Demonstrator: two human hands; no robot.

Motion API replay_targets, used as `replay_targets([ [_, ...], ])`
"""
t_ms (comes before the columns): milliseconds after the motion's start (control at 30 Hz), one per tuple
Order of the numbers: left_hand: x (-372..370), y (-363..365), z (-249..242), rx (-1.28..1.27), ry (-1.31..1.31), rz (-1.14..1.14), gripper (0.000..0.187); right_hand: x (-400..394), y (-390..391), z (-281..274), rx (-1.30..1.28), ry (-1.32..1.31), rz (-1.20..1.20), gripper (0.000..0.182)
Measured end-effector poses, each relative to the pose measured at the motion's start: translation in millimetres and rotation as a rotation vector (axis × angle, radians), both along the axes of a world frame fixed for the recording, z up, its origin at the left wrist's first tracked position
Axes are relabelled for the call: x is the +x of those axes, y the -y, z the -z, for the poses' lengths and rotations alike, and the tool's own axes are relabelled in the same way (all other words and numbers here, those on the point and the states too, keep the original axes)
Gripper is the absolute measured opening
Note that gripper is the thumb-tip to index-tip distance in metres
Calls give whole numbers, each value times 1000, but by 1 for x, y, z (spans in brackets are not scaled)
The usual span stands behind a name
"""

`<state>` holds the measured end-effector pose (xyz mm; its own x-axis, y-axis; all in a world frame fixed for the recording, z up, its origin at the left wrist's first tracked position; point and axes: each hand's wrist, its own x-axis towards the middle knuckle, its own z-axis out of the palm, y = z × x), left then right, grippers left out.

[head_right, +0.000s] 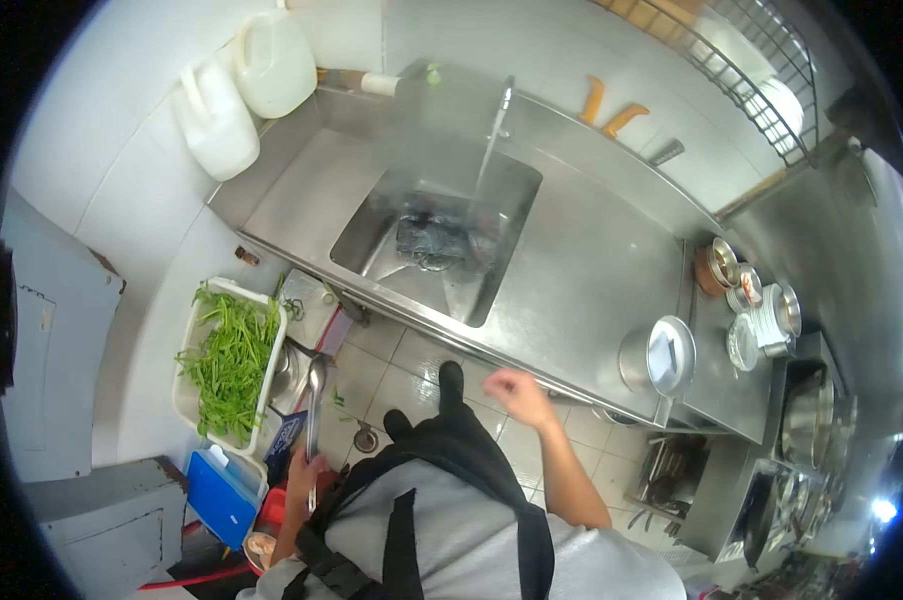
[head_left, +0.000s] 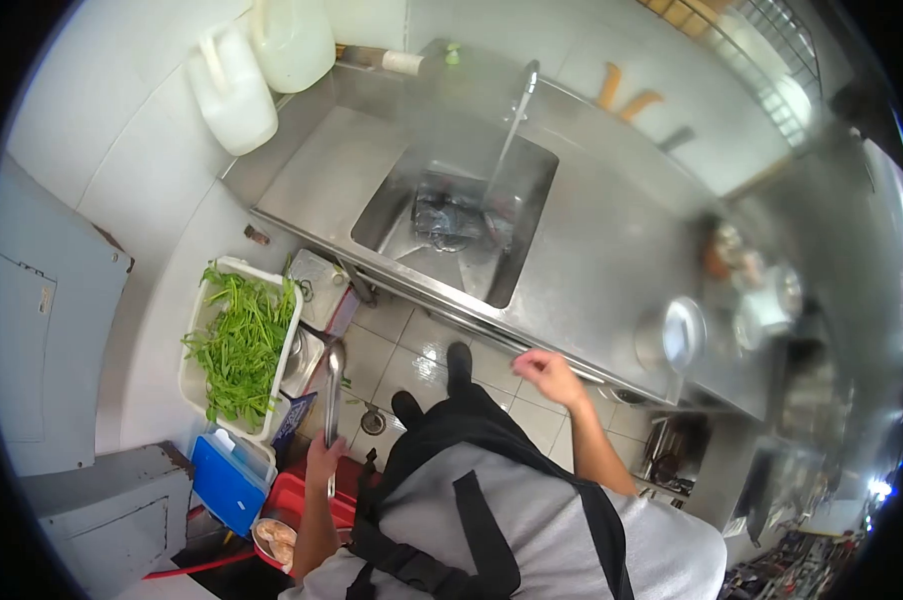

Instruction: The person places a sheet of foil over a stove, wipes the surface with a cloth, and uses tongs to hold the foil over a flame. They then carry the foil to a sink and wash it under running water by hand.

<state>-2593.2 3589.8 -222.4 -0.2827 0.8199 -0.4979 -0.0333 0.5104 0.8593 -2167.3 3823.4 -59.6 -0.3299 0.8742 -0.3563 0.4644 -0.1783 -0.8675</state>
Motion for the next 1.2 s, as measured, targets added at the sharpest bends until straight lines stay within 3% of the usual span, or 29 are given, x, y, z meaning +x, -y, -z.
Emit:
replay_targets([
  [100,29,-88,-74,125,-115,325,27,-32,12,1,-122,-81,-157,27],
  [167,65,-139,-112,165,-68,411,30,-58,11,3,-171,-168,-225,40],
  [233,110,-185,-182,156,-52,538,34,-85,7,-6,-203,-250,-236,48],
  [300,149,-216,-180,394,-54,510,33,-99,2,-11,-415,-539,-140,64],
  [333,168,-227,-178,395,-58,506,33,-97,-3,-12,-414,-541,-146,64],
  [400,202,-247,-178,558,2,253,32,-89,-22,-13,-631,-862,-44,73],
  [433,213,-255,-185,562,-6,241,32,-84,-30,-40,-555,-830,-61,75],
  [500,230,-265,-196,340,-8,121,34,-73,-46,-41,-452,-756,-90,75],
  [533,235,-269,-194,338,-8,107,34,-67,-52,-43,-346,-681,-107,75],
  [633,241,-283,-171,354,-49,149,40,-45,-77,-51,-395,-567,-185,74],
  [700,228,-284,-152,334,183,265,47,-33,-96,-53,-451,-492,-278,74],
  [800,193,-264,-187,355,215,340,44,-26,-127,-49,-262,-268,-316,49],
  [867,157,-246,-164,244,43,426,43,-24,-161,-32,-366,-239,-163,31],
  [933,122,-219,-143,181,-195,410,40,-31,-192,-16,-402,-197,86,29],
  [1067,55,-158,-66,-86,-429,262,43,-40,-251,21,-221,54,273,38],
  [1200,-13,-98,29,-320,-430,460,43,-67,-289,37,-282,106,476,32],
])
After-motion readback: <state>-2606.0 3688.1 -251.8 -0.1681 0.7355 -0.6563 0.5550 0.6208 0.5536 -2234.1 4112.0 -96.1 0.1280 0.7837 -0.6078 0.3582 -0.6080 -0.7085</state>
